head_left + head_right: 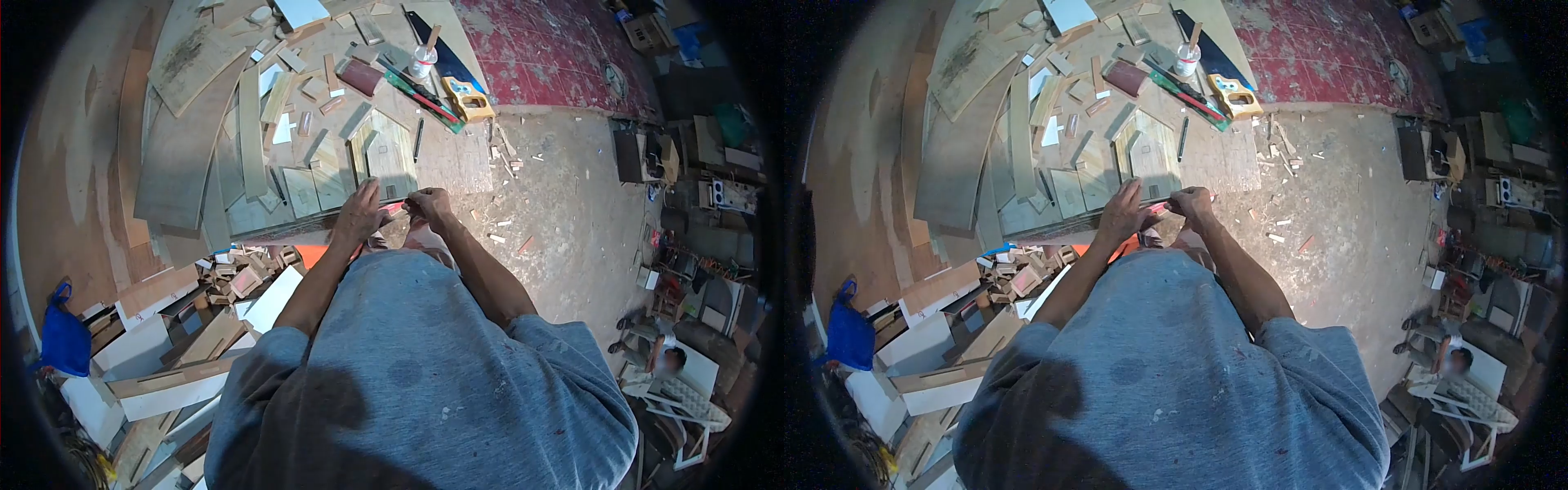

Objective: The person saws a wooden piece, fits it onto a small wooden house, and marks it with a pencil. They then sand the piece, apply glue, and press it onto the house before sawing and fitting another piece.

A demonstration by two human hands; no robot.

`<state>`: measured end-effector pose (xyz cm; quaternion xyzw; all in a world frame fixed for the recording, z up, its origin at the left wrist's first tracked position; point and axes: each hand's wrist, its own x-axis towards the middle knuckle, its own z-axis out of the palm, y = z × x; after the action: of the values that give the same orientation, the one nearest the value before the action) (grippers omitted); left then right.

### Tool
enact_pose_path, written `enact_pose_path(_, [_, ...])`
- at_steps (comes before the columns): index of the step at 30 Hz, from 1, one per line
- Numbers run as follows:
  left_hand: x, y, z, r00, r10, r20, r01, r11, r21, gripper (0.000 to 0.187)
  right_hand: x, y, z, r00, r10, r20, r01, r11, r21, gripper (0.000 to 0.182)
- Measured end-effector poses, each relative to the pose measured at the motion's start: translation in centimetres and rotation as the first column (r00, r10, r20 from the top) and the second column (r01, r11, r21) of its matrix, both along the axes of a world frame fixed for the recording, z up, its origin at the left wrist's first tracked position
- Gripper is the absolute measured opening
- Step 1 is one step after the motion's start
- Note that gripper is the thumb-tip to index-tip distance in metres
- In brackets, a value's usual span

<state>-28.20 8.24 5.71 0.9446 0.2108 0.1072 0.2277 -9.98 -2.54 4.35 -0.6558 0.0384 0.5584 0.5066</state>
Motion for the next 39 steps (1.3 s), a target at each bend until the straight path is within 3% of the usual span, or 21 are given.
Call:
enact_pose_path(8, [0.1, 0.7, -2.0, 0.999, -0.043, 0.023, 0.041, 0.995, 0.096, 0.042, -0.5, 0.3, 0.9, 0.998, -0.069, 0.003, 0.069, 0.997, -0.016, 0.019])
enact_pose_path(14, [0.2, 0.5, -1.8, 0.999, -0.050, -0.005, 0.050, 0.992, 0.115, 0.049, -0.4, 0.5, 0.5, 0.991, -0.127, -0.037, 0.127, 0.992, 0.014, 0.018])
enact_pose_path(18, [0.5, 1.0, -1.3, 0.996, -0.065, -0.062, 0.074, 0.986, 0.147, 0.049, -0.2, 1.1, -0.2, 0.999, -0.030, 0.034, 0.033, 0.995, -0.091, 0.016])
enact_pose_path(20, [0.8, 1.4, -1.1, 0.985, -0.107, -0.137, 0.119, 0.990, 0.080, 0.049, -0.2, 1.1, -0.2, 0.999, -0.014, 0.046, 0.020, 0.991, -0.134, 0.016])
enact_pose_path(27, [0.9, 1.2, -1.0, 0.994, -0.101, -0.051, 0.104, 0.994, 0.041, 0.048, -0.5, 1.0, -1.6, 0.997, -0.057, 0.044, 0.062, 0.989, -0.133, 0.012])
enact_pose_path(29, [1.2, 1.4, -1.5, 0.994, -0.108, -0.035, 0.113, 0.964, 0.241, 0.048, -0.2, 1.0, -2.1, 0.996, -0.063, 0.068, 0.071, 0.991, -0.116, 0.014])
enact_pose_path(34, [1.1, 1.3, -1.7, 0.996, -0.089, -0.032, 0.095, 0.953, 0.289, 0.043, -0.3, -0.1, -2.3, 0.992, -0.122, -0.028, 0.122, 0.992, -0.002, 0.024])
enact_pose_path(35, [1.1, 1.1, -1.5, 0.996, -0.077, -0.050, 0.087, 0.956, 0.279, 0.039, -0.2, -0.6, -3.5, 0.989, 0.076, 0.124, -0.071, 0.997, -0.041, 0.033])
enact_pose_path(36, [0.9, 1.2, -1.5, 0.996, -0.078, -0.046, 0.088, 0.954, 0.286, 0.039, -0.2, -0.7, -2.6, 0.989, 0.073, 0.128, -0.069, 0.997, -0.034, 0.033])
enact_pose_path(37, [0.8, 1.1, -1.4, 0.997, -0.079, -0.023, 0.082, 0.953, 0.291, 0.038, -0.3, -1.0, -1.1, 0.814, 0.330, 0.478, -0.329, 0.940, -0.088, 0.037])
enact_pose_path(38, [0.8, 1.2, -1.5, 0.997, -0.082, 0.001, 0.078, 0.952, 0.296, 0.037, -0.2, -0.9, 0.2, 0.461, 0.501, 0.732, -0.522, 0.821, -0.233, 0.042])
enact_pose_path(39, [0.7, 1.2, -1.8, 0.995, -0.091, 0.031, 0.077, 0.947, 0.311, 0.035, -0.1, -0.9, 0.4, 0.179, 0.490, 0.853, -0.574, 0.756, -0.314, 0.048])
